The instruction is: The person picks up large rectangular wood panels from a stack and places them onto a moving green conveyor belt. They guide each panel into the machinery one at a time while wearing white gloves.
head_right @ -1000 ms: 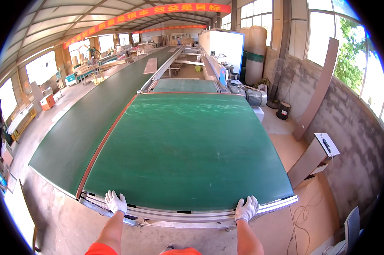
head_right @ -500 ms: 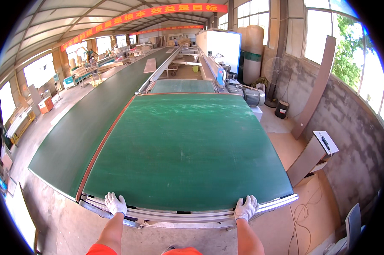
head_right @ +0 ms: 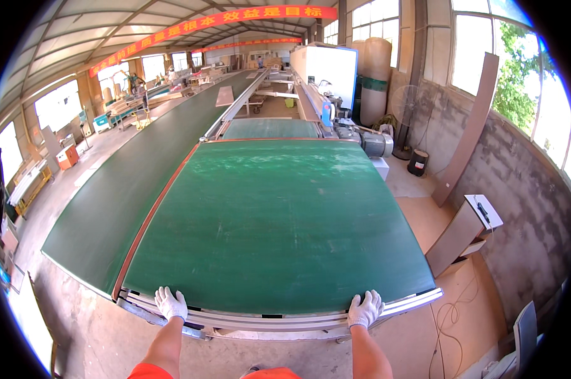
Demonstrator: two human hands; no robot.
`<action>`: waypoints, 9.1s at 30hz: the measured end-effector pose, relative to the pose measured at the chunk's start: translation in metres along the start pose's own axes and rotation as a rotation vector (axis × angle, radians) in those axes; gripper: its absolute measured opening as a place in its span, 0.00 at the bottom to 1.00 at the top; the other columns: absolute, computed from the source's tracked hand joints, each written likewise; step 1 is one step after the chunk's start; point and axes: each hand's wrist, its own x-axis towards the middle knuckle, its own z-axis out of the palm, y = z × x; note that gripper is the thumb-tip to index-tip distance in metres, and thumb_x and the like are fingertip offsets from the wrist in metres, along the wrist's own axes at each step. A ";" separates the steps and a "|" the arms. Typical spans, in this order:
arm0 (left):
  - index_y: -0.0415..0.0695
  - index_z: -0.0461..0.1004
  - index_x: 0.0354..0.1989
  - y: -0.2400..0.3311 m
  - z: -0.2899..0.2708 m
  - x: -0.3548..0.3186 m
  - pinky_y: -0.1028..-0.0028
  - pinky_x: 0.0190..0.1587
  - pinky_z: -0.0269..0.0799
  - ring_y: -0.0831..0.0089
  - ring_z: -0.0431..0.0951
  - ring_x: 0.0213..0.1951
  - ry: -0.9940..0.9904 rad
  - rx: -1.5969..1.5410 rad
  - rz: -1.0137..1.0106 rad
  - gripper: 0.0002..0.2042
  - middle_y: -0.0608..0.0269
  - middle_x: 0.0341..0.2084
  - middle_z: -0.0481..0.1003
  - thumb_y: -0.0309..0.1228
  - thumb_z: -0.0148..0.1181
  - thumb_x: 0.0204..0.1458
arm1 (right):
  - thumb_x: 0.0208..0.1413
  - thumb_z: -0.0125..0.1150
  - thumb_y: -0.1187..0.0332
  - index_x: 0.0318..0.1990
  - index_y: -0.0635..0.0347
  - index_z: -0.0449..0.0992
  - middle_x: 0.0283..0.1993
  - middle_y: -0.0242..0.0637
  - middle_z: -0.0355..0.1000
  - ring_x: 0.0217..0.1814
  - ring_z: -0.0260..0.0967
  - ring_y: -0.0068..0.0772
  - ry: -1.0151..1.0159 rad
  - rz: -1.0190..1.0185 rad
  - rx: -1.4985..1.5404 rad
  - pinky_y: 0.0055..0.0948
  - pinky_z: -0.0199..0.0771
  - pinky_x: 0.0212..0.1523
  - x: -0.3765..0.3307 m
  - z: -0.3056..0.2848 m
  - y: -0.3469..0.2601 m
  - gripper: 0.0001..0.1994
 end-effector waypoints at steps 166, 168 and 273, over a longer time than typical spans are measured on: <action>0.28 0.59 0.80 0.057 -0.014 -0.194 0.45 0.85 0.39 0.37 0.48 0.84 -0.179 -0.065 0.443 0.44 0.31 0.81 0.56 0.53 0.57 0.66 | 0.58 0.71 0.38 0.73 0.65 0.70 0.79 0.53 0.64 0.84 0.54 0.55 0.014 -0.013 0.169 0.58 0.46 0.86 0.003 -0.022 0.013 0.45; 0.30 0.59 0.80 0.025 0.013 -0.276 0.44 0.85 0.41 0.38 0.48 0.84 -0.265 -0.091 0.478 0.45 0.32 0.82 0.54 0.54 0.60 0.65 | 0.57 0.70 0.33 0.74 0.64 0.70 0.80 0.53 0.63 0.85 0.53 0.55 -0.014 -0.067 0.226 0.57 0.43 0.87 0.003 -0.027 0.011 0.49; 0.33 0.60 0.78 -0.373 -0.241 -0.368 0.62 0.70 0.68 0.61 0.74 0.68 0.447 -1.347 -1.116 0.36 0.50 0.71 0.72 0.53 0.52 0.75 | 0.66 0.55 0.29 0.81 0.70 0.59 0.88 0.59 0.49 0.91 0.43 0.61 -0.899 -1.546 0.281 0.55 0.39 0.89 -0.415 0.010 -0.396 0.53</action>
